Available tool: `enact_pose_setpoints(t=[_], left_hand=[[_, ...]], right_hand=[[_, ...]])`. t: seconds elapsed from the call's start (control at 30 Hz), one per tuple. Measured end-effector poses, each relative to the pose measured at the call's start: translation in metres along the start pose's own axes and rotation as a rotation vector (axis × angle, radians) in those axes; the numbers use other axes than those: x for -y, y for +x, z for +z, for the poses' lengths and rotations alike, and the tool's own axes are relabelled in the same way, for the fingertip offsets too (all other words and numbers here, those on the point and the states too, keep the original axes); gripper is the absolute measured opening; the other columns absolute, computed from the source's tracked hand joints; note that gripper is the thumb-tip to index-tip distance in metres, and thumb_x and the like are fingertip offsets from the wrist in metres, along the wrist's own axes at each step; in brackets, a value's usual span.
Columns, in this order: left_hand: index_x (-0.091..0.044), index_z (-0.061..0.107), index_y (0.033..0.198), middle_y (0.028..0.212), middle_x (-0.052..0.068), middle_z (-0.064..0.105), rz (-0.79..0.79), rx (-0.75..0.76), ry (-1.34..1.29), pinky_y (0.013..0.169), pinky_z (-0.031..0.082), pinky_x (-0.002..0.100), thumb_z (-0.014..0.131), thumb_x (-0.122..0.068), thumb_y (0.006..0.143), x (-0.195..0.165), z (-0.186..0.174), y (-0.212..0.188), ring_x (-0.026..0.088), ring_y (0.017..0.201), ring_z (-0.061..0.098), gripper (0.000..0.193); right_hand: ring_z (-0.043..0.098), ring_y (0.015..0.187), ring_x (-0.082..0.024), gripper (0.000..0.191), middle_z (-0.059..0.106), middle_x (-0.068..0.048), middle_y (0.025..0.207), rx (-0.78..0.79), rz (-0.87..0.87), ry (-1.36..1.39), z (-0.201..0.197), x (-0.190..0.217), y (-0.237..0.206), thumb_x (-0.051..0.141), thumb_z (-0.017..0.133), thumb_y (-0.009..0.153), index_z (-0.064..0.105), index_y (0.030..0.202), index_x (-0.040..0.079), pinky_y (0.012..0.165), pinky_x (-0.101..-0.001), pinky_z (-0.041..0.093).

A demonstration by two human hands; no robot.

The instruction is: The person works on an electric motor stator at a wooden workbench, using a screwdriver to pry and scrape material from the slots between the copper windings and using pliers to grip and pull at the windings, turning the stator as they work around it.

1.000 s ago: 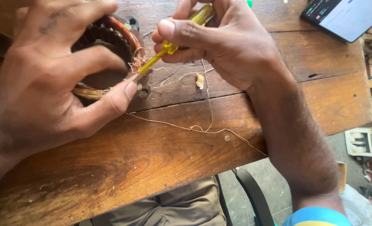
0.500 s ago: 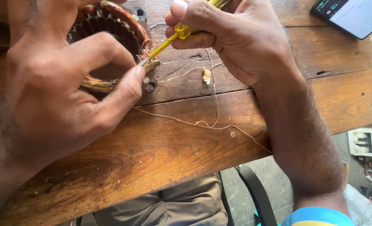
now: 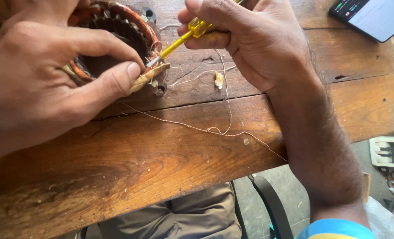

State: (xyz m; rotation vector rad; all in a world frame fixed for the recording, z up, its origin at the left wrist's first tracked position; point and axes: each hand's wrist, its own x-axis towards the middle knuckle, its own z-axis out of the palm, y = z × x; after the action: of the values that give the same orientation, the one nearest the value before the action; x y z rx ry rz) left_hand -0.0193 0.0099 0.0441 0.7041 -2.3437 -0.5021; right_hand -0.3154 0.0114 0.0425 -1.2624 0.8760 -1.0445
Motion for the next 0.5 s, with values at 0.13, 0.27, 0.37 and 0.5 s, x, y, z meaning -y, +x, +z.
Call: enact_pose_setpoints(t=[0.13, 0.27, 0.37, 0.5], left_hand=[[-0.004, 0.080, 0.104, 0.111, 0.016, 0.072, -0.020, 0.142, -0.021, 0.088, 0.055, 0.041, 0.075, -0.017, 0.089, 0.012, -0.006, 0.002, 0.027, 0.103, 0.070, 0.020], [-0.014, 0.084, 0.106, 0.105, 0.008, 0.076, -0.124, 0.311, -0.058, 0.081, 0.060, 0.036, 0.073, -0.025, 0.087, 0.022, -0.008, 0.015, 0.022, 0.091, 0.073, 0.024], [-0.018, 0.086, 0.105, 0.110, 0.009, 0.077, -0.012, 0.367, -0.060, 0.078, 0.060, 0.036, 0.076, -0.027, 0.086, 0.025, -0.009, 0.030, 0.023, 0.092, 0.074, 0.022], [-0.024, 0.081, 0.112, 0.112, 0.002, 0.077, -0.224, 0.584, 0.139, 0.078, 0.061, 0.033, 0.074, -0.031, 0.091, 0.014, -0.017, 0.038, 0.020, 0.090, 0.075, 0.024]], right_hand=[[0.077, 0.108, -0.027, 0.015, 0.074, -0.018, 0.114, -0.068, 0.009, 0.021, -0.007, -0.004, 0.003, 0.006, 0.070, 0.111, 0.070, 0.118, -0.007, 0.097, -0.0371, 0.069], [0.077, 0.109, -0.028, 0.017, 0.074, -0.018, 0.112, -0.089, -0.013, 0.025, -0.021, -0.015, 0.008, 0.008, 0.069, 0.109, 0.070, 0.118, -0.007, 0.097, -0.0378, 0.069], [0.076, 0.111, -0.028, 0.019, 0.074, -0.018, 0.114, -0.083, -0.004, 0.074, -0.032, -0.022, 0.014, 0.010, 0.067, 0.110, 0.070, 0.116, -0.008, 0.100, -0.0376, 0.068], [0.075, 0.113, -0.028, 0.017, 0.073, -0.018, 0.114, -0.078, -0.022, 0.091, -0.042, -0.026, 0.019, 0.010, 0.067, 0.111, 0.069, 0.114, -0.006, 0.102, -0.0377, 0.067]])
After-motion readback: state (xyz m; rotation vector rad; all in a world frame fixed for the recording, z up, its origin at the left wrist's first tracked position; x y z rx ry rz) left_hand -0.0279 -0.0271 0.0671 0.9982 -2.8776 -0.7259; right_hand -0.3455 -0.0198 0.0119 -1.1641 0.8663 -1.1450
